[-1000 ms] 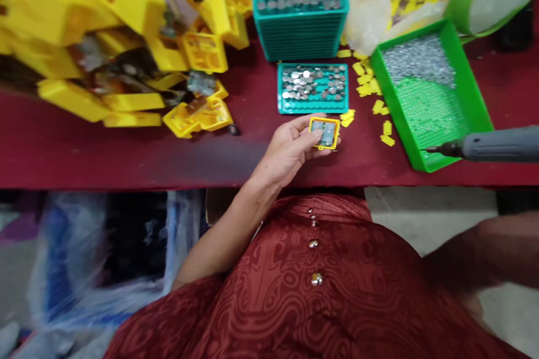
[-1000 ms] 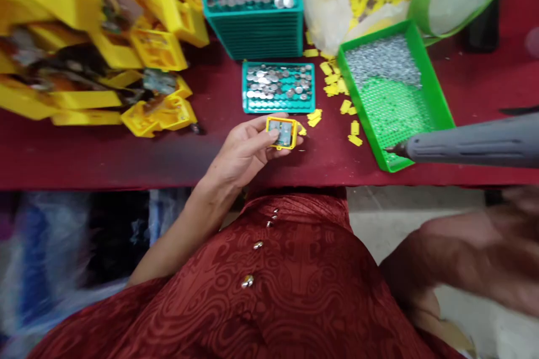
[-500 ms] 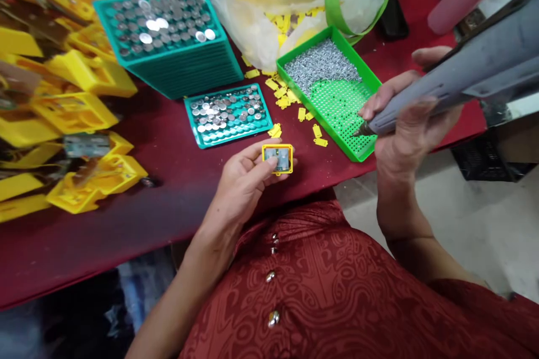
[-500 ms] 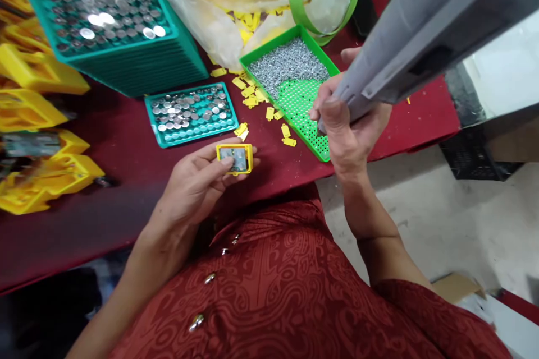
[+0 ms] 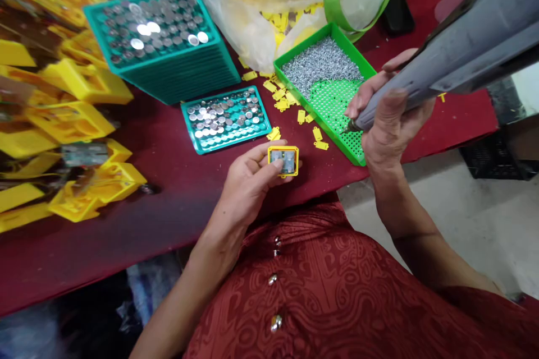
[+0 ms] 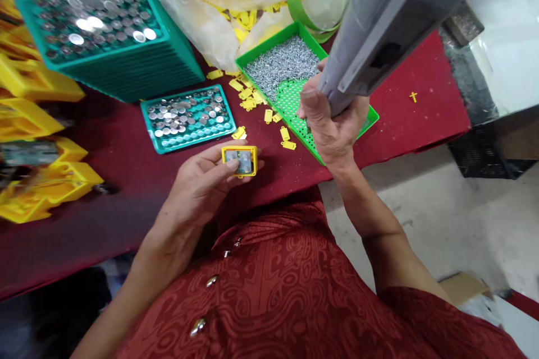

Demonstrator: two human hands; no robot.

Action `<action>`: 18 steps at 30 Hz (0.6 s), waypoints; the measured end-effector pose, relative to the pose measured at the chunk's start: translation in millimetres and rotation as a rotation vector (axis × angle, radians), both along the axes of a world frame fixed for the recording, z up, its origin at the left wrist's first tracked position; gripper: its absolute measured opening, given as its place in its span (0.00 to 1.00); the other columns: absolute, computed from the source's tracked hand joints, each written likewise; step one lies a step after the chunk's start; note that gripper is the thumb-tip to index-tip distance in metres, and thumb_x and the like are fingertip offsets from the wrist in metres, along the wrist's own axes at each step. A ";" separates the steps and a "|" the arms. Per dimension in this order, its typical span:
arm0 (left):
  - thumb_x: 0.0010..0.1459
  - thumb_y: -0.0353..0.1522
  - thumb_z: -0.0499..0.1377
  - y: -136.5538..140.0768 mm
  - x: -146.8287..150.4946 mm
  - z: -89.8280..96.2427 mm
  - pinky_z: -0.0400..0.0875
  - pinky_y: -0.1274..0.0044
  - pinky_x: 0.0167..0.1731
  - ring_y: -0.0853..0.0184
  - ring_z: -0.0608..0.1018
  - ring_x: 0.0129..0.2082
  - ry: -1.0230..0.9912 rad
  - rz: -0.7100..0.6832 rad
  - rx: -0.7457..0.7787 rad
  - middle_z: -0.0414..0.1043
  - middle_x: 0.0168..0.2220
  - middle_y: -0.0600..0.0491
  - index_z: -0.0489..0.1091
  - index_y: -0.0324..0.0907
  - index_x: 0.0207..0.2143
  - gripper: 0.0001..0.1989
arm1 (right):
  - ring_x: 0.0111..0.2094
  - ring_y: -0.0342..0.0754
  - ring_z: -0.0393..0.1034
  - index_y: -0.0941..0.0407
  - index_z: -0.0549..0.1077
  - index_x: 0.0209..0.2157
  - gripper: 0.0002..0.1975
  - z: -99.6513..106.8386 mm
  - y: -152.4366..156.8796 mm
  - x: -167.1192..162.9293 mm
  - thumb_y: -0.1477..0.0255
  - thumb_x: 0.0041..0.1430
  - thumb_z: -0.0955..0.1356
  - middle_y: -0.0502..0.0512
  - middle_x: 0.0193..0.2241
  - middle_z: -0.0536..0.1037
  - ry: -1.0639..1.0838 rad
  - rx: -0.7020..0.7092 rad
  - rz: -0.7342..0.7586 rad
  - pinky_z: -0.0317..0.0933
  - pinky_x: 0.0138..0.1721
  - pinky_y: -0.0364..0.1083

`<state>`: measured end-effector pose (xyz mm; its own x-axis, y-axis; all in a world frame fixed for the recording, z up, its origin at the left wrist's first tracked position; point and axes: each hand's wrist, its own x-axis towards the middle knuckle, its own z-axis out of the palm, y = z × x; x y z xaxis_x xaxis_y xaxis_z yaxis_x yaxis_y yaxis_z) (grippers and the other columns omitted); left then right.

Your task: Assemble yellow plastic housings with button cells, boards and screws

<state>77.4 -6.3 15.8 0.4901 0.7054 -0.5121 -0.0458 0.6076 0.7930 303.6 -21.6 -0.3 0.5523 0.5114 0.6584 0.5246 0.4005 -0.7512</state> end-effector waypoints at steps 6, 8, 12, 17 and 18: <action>0.40 0.38 0.82 2.6 0.6 1.8 0.82 0.80 0.31 0.66 0.86 0.31 -0.006 0.022 -0.033 0.86 0.36 0.52 0.81 0.39 0.43 0.28 | 0.16 0.40 0.57 0.45 0.61 0.47 0.30 -7.3 6.7 -1.6 0.35 0.64 0.67 0.41 0.23 0.65 0.076 0.057 0.019 0.55 0.18 0.45; 0.41 0.38 0.82 3.1 0.5 2.1 0.82 0.80 0.30 0.67 0.86 0.31 -0.008 0.022 -0.035 0.86 0.36 0.52 0.82 0.40 0.43 0.27 | 0.18 0.41 0.62 0.45 0.63 0.47 0.28 -3.5 3.7 -3.3 0.36 0.66 0.66 0.42 0.24 0.66 0.088 0.041 0.045 0.59 0.20 0.46; 0.44 0.38 0.81 3.6 0.8 3.1 0.83 0.80 0.32 0.67 0.86 0.32 -0.011 0.026 -0.041 0.86 0.36 0.52 0.82 0.39 0.44 0.25 | 0.16 0.42 0.61 0.44 0.65 0.47 0.26 3.0 0.9 -5.9 0.38 0.64 0.69 0.42 0.23 0.64 0.087 0.060 0.059 0.59 0.19 0.46; 0.42 0.38 0.82 2.5 1.9 4.3 0.83 0.81 0.33 0.68 0.86 0.31 -0.033 0.015 -0.084 0.86 0.35 0.50 0.81 0.37 0.41 0.26 | 0.14 0.39 0.56 0.46 0.66 0.43 0.28 4.5 4.0 -5.2 0.37 0.62 0.71 0.40 0.20 0.62 0.094 0.112 0.047 0.55 0.14 0.44; 0.43 0.38 0.82 2.2 1.7 4.3 0.83 0.81 0.33 0.68 0.87 0.31 -0.038 0.014 -0.092 0.86 0.35 0.49 0.81 0.37 0.41 0.26 | 0.14 0.38 0.56 0.46 0.67 0.44 0.29 5.2 4.1 -5.0 0.37 0.60 0.72 0.40 0.20 0.62 0.111 0.133 0.051 0.53 0.13 0.43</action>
